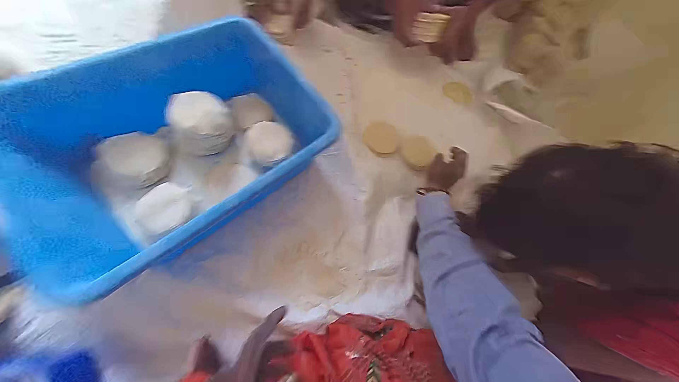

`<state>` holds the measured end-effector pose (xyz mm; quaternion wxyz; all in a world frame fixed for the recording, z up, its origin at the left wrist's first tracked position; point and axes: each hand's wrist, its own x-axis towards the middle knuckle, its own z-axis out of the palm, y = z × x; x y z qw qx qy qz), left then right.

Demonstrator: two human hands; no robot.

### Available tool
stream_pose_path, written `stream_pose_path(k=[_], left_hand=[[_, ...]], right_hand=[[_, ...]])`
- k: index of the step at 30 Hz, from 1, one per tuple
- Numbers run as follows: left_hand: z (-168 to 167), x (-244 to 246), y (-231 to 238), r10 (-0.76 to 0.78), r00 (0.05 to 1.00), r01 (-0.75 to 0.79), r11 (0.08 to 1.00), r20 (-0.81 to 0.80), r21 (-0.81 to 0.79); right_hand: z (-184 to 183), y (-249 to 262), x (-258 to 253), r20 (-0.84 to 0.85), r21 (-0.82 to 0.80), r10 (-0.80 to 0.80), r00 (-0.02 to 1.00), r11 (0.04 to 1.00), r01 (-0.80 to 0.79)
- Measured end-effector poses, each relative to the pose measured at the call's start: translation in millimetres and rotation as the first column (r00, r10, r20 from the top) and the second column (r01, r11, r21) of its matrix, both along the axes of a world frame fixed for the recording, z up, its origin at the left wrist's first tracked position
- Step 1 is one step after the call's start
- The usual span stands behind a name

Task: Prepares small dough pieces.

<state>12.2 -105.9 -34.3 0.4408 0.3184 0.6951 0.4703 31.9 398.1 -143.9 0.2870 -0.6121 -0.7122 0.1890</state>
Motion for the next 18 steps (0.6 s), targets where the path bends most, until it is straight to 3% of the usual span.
stream_pose_path(k=[2,4,7,10,14,18], left_hand=[[4.4,3.6,0.4,-0.024,0.99,0.017,0.999,-0.141,-0.047],[12.5,4.5,0.5,0.007,0.99,-0.008,1.0,-0.138,-0.001],[14.5,6.2,0.2,0.242,0.951,-0.173,0.931,-0.19,0.322],[14.9,24.4,-12.0,0.544,0.814,-0.346,0.735,-0.203,0.583],[21.4,72.0,-70.1,0.768,0.597,-0.476,0.571,-0.231,0.668],[14.3,115.6,-161.5,0.836,0.408,-0.571,0.548,-0.368,0.612]], right_hand=[[-9.5,-42.4,10.2,0.003,0.043,0.216,0.976,0.976,-0.215],[-8.8,-93.9,21.0,-0.008,-0.033,0.402,0.916,0.915,-0.402],[-10.1,-172.5,44.2,-0.056,-0.127,0.609,0.791,0.781,-0.611],[-13.4,-237.5,85.9,-0.059,-0.111,0.819,0.571,0.563,-0.819],[5.9,-297.9,132.1,-0.026,-0.159,0.92,0.391,0.383,-0.91],[12.0,-312.1,163.8,0.022,-0.192,0.921,0.39,0.387,-0.902]])
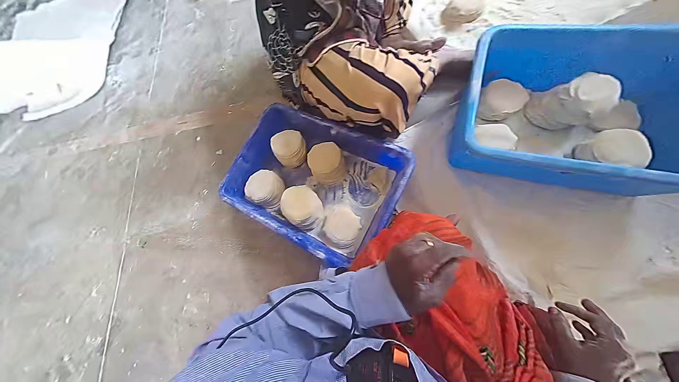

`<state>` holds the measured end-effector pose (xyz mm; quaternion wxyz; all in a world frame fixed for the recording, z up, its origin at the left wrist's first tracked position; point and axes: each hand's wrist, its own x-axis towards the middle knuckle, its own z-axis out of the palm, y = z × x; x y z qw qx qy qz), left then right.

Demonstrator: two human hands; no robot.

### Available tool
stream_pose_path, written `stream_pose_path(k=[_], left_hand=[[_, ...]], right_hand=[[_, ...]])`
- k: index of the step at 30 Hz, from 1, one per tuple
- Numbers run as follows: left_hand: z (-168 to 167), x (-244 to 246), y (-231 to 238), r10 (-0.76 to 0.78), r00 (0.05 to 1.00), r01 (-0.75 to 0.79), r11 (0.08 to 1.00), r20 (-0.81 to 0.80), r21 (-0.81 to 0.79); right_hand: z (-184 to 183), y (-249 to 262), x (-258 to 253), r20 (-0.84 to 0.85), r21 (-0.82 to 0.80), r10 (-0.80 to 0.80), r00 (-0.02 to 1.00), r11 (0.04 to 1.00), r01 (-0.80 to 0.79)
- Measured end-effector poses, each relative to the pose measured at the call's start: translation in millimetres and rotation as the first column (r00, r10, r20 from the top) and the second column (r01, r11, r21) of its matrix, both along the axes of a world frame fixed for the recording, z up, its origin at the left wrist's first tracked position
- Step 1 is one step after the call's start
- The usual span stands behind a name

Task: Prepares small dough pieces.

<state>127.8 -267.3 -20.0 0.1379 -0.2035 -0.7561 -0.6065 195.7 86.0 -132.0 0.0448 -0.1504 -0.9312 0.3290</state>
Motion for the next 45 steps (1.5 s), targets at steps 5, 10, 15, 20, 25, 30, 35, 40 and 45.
stream_pose_path(k=[5,10,15,20,25,30,35,40,45], left_hand=[[-16.6,6.0,-155.1,0.43,0.896,-0.37,0.862,0.114,-0.347],[-38.1,-3.8,-242.8,0.607,0.752,-0.407,0.733,0.255,-0.544],[-79.8,-13.8,-187.9,0.109,0.851,0.184,0.855,0.513,-0.485],[-82.0,-30.0,-158.8,0.257,0.703,0.347,0.69,0.663,-0.635],[-98.7,-14.9,-168.4,0.105,0.69,0.525,0.609,0.716,-0.595],[-108.3,-41.2,-164.9,0.049,0.683,0.632,0.46,0.729,-0.624],[-111.8,-50.6,-164.5,0.008,0.686,0.682,0.341,0.727,-0.647],[-99.5,-37.8,-151.6,0.058,0.764,0.59,0.342,0.643,-0.731],[-95.4,-31.1,-117.2,0.235,0.789,0.496,0.303,0.568,-0.814]], right_hand=[[10.1,0.3,3.3,-0.014,0.016,-0.127,0.992,0.992,0.127],[47.5,-33.8,-28.0,-0.149,-0.014,-0.107,0.983,0.994,0.106],[81.2,-97.3,-62.0,-0.23,-0.123,-0.035,0.973,0.992,0.006],[104.2,-148.5,-67.1,-0.373,-0.169,0.14,0.917,0.962,-0.216],[126.5,-245.3,-93.8,-0.356,-0.004,0.554,0.753,0.805,-0.594],[108.8,-300.0,-114.9,-0.39,-0.082,0.62,0.681,0.713,-0.696],[95.3,-289.3,-98.6,-0.452,-0.19,0.543,0.708,0.717,-0.671],[100.1,-262.7,-81.4,-0.513,-0.331,0.403,0.758,0.722,-0.608],[102.6,-225.7,-69.4,-0.518,-0.337,0.334,0.788,0.767,-0.546]])
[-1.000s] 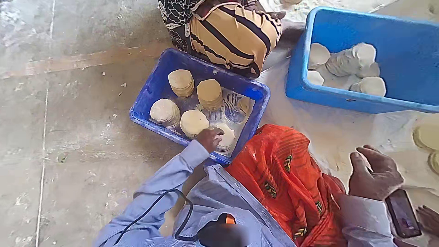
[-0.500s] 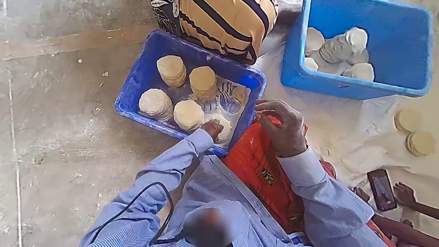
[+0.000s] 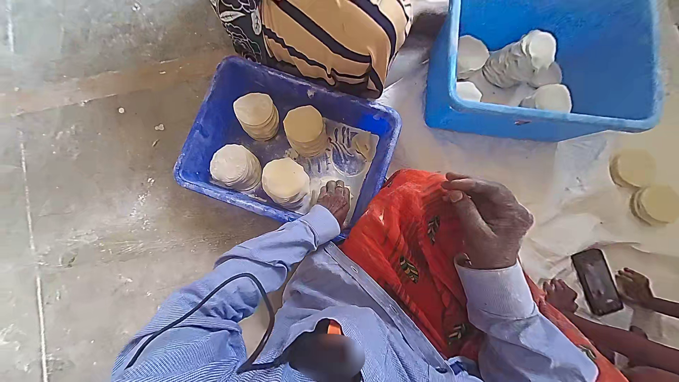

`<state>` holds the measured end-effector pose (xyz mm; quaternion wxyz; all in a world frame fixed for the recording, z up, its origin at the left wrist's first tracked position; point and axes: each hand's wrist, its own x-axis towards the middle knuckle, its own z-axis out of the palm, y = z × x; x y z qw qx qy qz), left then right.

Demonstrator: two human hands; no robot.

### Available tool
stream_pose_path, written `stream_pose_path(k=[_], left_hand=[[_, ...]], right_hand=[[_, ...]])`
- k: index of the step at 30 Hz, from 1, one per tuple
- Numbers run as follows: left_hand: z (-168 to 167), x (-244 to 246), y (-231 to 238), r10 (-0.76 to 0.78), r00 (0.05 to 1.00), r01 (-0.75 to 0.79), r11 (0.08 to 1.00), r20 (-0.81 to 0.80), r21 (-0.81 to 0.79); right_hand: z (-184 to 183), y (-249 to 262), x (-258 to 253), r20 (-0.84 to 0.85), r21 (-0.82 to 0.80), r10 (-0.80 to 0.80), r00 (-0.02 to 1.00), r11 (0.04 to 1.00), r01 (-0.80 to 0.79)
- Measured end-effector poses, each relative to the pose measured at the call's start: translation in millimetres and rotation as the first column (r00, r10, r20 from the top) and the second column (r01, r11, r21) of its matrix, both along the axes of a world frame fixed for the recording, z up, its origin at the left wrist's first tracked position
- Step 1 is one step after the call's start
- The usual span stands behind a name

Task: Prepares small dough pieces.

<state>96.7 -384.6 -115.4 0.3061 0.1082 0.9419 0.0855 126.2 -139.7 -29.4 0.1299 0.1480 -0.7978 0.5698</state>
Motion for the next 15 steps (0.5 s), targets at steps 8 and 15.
stream_pose_path(k=[8,15], left_hand=[[-9.8,-49.0,-17.0,0.099,0.978,-0.108,0.993,0.186,0.041],[-19.9,-70.2,-19.2,0.033,0.963,-0.014,0.997,0.269,-0.073]], right_hand=[[-7.2,55.8,35.9,0.052,0.027,-0.122,0.991,0.992,0.12],[-10.8,88.9,58.3,0.166,-0.076,-0.285,0.944,0.951,0.301]])
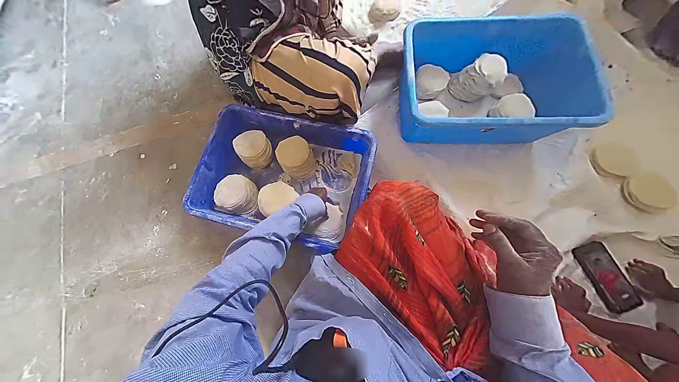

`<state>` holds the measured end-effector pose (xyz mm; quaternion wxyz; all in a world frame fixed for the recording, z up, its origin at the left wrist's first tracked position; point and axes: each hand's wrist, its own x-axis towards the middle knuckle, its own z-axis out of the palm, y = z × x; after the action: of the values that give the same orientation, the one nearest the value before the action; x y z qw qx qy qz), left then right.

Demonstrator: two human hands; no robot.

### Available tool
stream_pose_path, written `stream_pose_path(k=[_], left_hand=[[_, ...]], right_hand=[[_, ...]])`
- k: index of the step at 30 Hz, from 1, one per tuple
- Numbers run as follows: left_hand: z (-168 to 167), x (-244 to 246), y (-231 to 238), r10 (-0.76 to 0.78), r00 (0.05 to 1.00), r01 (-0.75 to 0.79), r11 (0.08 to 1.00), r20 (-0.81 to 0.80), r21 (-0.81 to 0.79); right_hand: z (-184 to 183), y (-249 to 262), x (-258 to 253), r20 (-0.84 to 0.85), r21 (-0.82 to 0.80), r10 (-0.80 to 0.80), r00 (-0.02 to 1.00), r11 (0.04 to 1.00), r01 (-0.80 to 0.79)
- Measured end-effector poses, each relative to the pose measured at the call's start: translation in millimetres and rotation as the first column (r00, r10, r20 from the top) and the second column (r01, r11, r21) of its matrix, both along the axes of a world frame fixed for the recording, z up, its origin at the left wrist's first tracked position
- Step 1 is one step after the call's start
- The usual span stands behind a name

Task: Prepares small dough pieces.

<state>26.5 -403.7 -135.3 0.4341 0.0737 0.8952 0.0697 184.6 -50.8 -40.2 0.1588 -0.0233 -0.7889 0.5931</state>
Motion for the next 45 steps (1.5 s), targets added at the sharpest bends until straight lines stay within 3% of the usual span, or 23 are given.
stream_pose_path(k=[9,14,19,22,25,28,31,33,34,36,37,40,45], left_hand=[[10.4,3.9,7.7,-0.046,0.995,0.055,0.993,0.086,-0.102],[10.6,15.2,-2.5,-0.128,0.992,0.128,0.98,-0.01,0.154],[12.7,30.8,-18.1,0.069,0.988,-0.016,0.938,-0.14,0.345],[46.9,21.6,-15.6,0.269,0.955,-0.217,0.921,-0.127,0.323],[97.1,4.9,-11.2,0.456,0.877,-0.324,0.795,-0.152,0.513],[158.5,-10.2,18.5,0.544,0.836,-0.303,0.564,-0.069,0.768],[205.5,-16.3,76.6,0.467,0.868,-0.314,0.253,0.169,0.915],[214.6,-16.6,123.8,0.331,0.899,-0.346,0.137,0.286,0.928],[211.8,-16.1,149.1,0.29,0.904,-0.36,0.125,0.313,0.925],[203.9,-11.5,198.3,0.288,0.912,-0.354,0.192,0.292,0.915],[199.8,-8.9,220.0,0.296,0.921,-0.333,0.266,0.252,0.905],[173.5,-6.1,272.8,0.293,0.939,-0.295,0.416,0.181,0.86],[132.5,-6.6,337.8,0.199,0.958,-0.282,0.515,0.206,0.81]], right_hand=[[-8.5,33.4,13.3,0.053,-0.107,-0.088,0.995,0.99,0.093],[-5.5,38.6,15.3,0.077,-0.131,-0.114,0.99,0.984,0.124],[-1.6,19.0,5.3,0.066,-0.053,-0.09,0.994,0.994,0.093],[9.0,-4.9,-8.7,0.038,-0.032,0.006,0.999,0.999,-0.005],[24.4,-29.2,-26.5,0.077,-0.133,0.1,0.992,0.987,-0.09],[43.6,-49.7,-49.2,0.253,-0.374,0.112,0.961,0.928,-0.01],[48.7,-52.0,-74.1,0.412,-0.707,0.219,0.884,0.689,0.159],[52.4,-43.0,-83.3,0.419,-0.848,0.298,0.858,0.468,0.251],[54.8,-34.3,-83.4,0.374,-0.903,0.3,0.878,0.333,0.271],[57.8,-9.9,-78.1,0.265,-0.961,0.196,0.944,0.132,0.242],[56.9,5.2,-73.3,0.221,-0.972,0.137,0.966,0.113,0.206],[48.4,53.5,-51.3,0.264,-0.95,0.051,0.963,0.188,0.251],[31.5,109.1,-25.6,0.453,-0.819,-0.08,0.888,0.357,0.45]])
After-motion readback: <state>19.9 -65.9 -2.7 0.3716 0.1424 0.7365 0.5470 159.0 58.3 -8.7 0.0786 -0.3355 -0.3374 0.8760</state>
